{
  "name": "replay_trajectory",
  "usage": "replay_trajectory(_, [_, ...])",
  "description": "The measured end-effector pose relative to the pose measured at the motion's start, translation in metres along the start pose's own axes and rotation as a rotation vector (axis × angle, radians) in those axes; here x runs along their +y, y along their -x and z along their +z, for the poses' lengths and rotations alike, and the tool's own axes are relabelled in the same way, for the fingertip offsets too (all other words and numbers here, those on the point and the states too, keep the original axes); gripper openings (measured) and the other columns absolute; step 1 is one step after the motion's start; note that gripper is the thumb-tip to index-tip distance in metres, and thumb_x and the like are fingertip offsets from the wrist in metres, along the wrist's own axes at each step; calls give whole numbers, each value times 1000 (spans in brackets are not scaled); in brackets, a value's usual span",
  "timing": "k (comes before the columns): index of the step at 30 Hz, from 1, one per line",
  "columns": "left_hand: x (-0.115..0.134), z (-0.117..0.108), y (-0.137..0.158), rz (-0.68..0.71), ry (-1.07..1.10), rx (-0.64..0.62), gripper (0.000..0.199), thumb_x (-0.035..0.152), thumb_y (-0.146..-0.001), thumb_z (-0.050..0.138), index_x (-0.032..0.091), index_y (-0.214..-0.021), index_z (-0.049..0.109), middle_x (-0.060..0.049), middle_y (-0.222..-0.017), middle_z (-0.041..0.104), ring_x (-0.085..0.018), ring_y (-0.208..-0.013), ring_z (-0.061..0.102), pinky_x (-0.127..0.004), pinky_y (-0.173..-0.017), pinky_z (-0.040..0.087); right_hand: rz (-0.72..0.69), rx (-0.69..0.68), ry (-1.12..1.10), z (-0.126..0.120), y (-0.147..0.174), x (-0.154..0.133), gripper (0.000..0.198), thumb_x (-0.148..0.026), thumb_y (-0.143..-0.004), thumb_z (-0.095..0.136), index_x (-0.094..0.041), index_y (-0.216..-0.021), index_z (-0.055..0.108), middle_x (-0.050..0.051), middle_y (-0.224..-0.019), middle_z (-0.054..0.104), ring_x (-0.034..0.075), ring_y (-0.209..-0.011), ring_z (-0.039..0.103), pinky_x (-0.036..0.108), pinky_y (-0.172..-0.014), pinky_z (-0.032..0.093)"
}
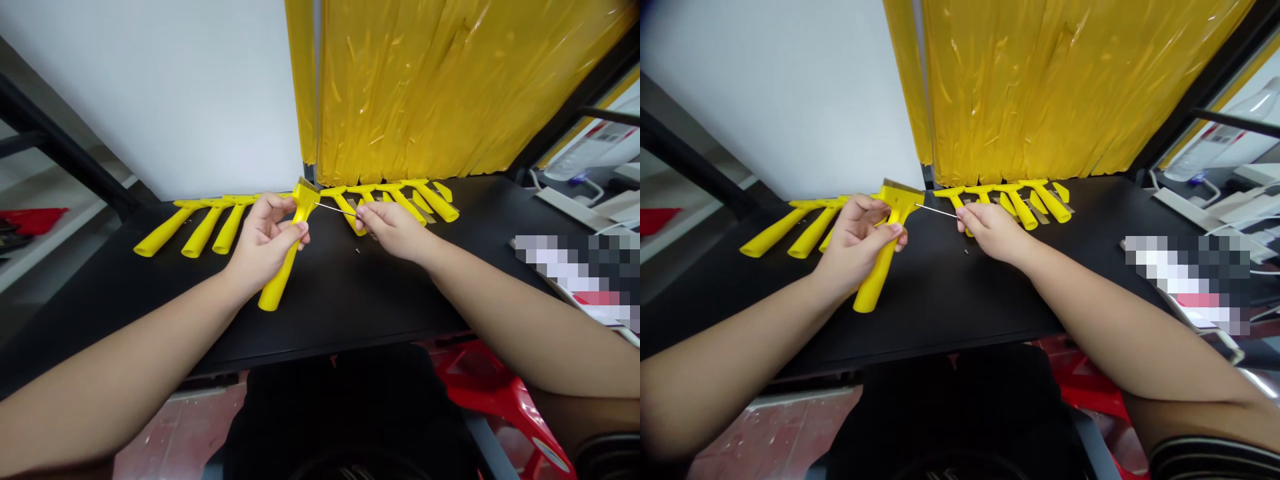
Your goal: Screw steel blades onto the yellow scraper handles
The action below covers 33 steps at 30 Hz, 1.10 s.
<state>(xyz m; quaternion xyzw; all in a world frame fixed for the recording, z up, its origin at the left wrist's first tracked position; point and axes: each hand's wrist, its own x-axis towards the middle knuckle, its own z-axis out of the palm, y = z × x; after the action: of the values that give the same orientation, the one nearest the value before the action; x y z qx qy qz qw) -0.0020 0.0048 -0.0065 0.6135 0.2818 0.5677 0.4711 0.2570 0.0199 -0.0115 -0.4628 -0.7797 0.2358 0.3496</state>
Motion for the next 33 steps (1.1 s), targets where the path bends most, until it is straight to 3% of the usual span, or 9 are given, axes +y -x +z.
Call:
replay_trajectory(5, [-1, -1, 0, -38, 25, 5, 40, 17, -77, 84, 25, -97, 50, 2, -106, 63, -9, -65, 68, -24, -57, 54, -142, 41, 133, 2, 9, -6, 15, -36, -105, 58, -24, -113, 58, 0, -78, 62, 19, -66, 55, 33, -68, 41])
replay_trajectory(10, [-5, -2, 0, -100, 80, -16, 38, 16, -80, 82, 25, -100, 51, 2, -102, 63, -9, -64, 67, -26, -58, 54, -212, 84, 163, 5, 10, -7, 11, -31, -107, 55, -23, -109, 62, -1, -76, 60, 17, -63, 52, 33, -69, 41])
replay_trajectory(13, [-7, -4, 0, -64, 74, -50, 37, 15, -82, 81, 24, -99, 50, 3, -104, 62, -8, -64, 67, -25, -58, 54, -54, 24, -144, 8, 7, -4, 19, -37, -106, 59, -22, -96, 64, -2, -71, 54, 15, -59, 46, 30, -62, 39])
replay_trajectory(18, [-11, -8, 0, 51, 64, -104, 36, 17, -85, 81, 25, -99, 49, 4, -113, 60, -6, -66, 69, -23, -57, 54, 339, -223, -899, 5, 4, -10, 25, -37, -101, 66, -21, -84, 60, -12, -56, 24, 9, -50, 16, 23, -48, 21])
replay_trajectory(21, [-12, -10, 0, 72, 57, -134, 36, 18, -86, 81, 25, -100, 48, 3, -114, 62, -6, -67, 70, -22, -58, 56, 446, -361, -1045, -1, 3, -12, 24, -37, -100, 67, -21, -84, 58, -12, -57, 21, 9, -51, 12, 22, -46, 18])
replay_trajectory(24, [-12, -10, 0, 22, 48, -153, 37, 19, -85, 82, 24, -100, 49, 2, -113, 63, -7, -68, 70, -21, -58, 55, 329, -237, -793, -1, 3, -8, 25, -40, -100, 66, -21, -86, 61, -10, -58, 28, 9, -50, 19, 24, -48, 21])
replay_trajectory(27, [-10, -8, 1, -70, 57, -133, 37, 20, -85, 83, 23, -100, 49, 2, -110, 63, -7, -68, 71, -20, -58, 55, -4, 47, -241, 3, 4, -4, 17, -37, -101, 67, -21, -97, 69, -5, -64, 48, 12, -55, 38, 28, -57, 33])
replay_trajectory(29, [-7, -5, 2, -122, 80, -115, 37, 20, -85, 82, 23, -101, 49, 2, -111, 63, -7, -67, 70, -21, -59, 55, -182, 140, 34, 6, 7, -4, 13, -31, -101, 66, -21, -104, 73, -2, -71, 59, 13, -60, 47, 30, -64, 38])
replay_trajectory(33, [-5, -3, 6, -138, 92, -120, 36, 20, -86, 82, 23, -101, 49, 2, -113, 62, -6, -67, 69, -22, -60, 55, -186, 135, 3, 10, 10, -9, 17, -31, -102, 63, -20, -97, 74, 2, -76, 65, 14, -62, 50, 31, -65, 40])
